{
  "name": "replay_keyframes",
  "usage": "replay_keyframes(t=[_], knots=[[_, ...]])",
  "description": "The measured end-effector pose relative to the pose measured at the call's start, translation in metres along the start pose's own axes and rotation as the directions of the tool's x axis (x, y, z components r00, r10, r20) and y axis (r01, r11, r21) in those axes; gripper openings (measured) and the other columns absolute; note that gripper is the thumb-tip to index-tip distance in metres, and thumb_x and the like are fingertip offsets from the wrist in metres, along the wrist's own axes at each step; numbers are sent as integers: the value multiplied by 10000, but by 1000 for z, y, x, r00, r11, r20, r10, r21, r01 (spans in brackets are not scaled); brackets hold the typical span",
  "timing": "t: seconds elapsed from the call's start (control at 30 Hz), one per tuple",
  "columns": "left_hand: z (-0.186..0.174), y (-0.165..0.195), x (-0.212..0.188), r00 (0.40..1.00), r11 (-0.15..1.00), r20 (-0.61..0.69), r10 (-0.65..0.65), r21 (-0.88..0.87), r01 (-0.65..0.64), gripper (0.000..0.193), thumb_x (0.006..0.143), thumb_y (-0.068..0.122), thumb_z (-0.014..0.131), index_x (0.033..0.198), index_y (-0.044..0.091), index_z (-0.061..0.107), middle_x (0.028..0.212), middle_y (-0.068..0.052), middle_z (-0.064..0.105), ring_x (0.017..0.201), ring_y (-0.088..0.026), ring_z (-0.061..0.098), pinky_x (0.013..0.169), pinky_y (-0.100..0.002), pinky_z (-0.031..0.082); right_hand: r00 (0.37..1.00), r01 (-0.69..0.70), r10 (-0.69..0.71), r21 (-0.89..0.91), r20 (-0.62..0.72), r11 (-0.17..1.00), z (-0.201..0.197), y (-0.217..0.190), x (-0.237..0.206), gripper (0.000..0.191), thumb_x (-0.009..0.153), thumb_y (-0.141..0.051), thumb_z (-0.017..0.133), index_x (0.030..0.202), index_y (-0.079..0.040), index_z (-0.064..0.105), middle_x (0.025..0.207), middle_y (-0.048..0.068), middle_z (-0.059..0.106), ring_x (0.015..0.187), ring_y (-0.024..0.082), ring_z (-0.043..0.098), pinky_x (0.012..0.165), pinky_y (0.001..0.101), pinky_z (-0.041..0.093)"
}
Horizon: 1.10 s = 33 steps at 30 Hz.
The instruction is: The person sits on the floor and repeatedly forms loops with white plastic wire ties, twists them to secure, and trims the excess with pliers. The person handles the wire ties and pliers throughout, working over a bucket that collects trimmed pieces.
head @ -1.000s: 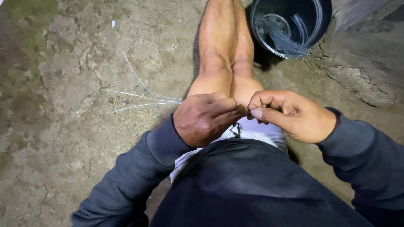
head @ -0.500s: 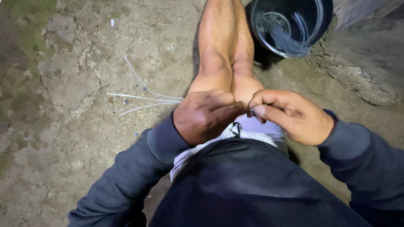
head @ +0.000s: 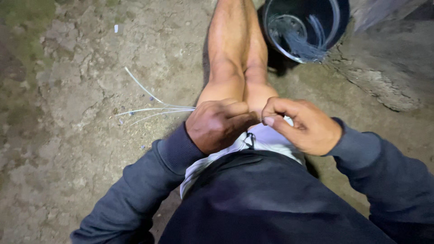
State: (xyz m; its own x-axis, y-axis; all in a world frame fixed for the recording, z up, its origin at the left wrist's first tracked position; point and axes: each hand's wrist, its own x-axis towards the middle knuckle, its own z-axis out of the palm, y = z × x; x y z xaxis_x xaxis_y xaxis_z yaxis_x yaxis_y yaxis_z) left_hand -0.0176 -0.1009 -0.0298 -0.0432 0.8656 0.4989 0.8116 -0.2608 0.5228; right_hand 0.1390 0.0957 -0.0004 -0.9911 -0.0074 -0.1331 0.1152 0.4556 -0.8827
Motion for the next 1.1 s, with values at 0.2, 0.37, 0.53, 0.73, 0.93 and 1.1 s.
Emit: replay_keyframes(t=[0.2, 0.37, 0.53, 0.73, 0.93, 1.1], knots=[[0, -8, 3, 975, 921, 103, -197, -322, 220, 85, 923, 123, 720, 981, 72, 756, 857, -111, 734, 736, -281, 711, 664, -380, 558, 989, 112, -132, -251, -63, 961, 2, -4, -1, 44, 904, -76, 612, 938, -58, 592, 839, 108, 631, 771, 303, 649, 650, 391, 499], [-5, -18, 18, 964, 936, 166, -207, -252, 245, 48, 894, 122, 743, 911, 86, 770, 834, -113, 744, 757, -294, 723, 680, -377, 562, 953, 191, -271, -427, -135, 884, 9, -1, -4, 100, 872, -70, 653, 939, -60, 579, 841, 140, 588, 809, 378, 611, 686, 456, 483], [-11, -18, 46, 988, 980, -72, -133, 137, 142, 121, 837, 152, 806, 890, 71, 734, 898, -119, 723, 911, -346, 700, 834, -432, 532, 898, 36, -176, -331, -403, 943, 10, 25, 1, 68, 956, -71, 623, 1007, -35, 596, 911, 138, 611, 868, 335, 632, 756, 400, 506], [30, 6, 70, 908, 964, -341, -242, 22, 266, 448, 877, 109, 820, 1256, -13, 615, 1206, -180, 648, 1134, -363, 670, 988, -398, 537, 854, 238, 204, 707, -479, 666, 1, 66, 14, 119, 1042, -117, 560, 1088, -35, 633, 1165, 38, 650, 1112, 165, 618, 1035, 341, 493], [89, -16, 64, 846, 481, -88, -526, -851, 211, 435, 992, 11, 699, 1398, -56, 557, 1221, -75, 711, 1105, -121, 691, 968, -270, 578, 939, 232, 185, 932, -289, 278, -2, 74, 16, 172, 1067, -107, 595, 1170, -9, 693, 1279, 77, 643, 1161, 193, 604, 1063, 366, 459], [98, -44, 61, 749, 286, 221, -624, -828, 482, 320, 969, 82, 720, 1266, -36, 693, 947, -36, 725, 828, -74, 660, 733, -226, 554, 925, -38, 148, 304, -349, 952, -49, 87, 12, 220, 1029, -197, 619, 1089, -46, 767, 1121, 67, 770, 1066, 155, 702, 980, 317, 538]])
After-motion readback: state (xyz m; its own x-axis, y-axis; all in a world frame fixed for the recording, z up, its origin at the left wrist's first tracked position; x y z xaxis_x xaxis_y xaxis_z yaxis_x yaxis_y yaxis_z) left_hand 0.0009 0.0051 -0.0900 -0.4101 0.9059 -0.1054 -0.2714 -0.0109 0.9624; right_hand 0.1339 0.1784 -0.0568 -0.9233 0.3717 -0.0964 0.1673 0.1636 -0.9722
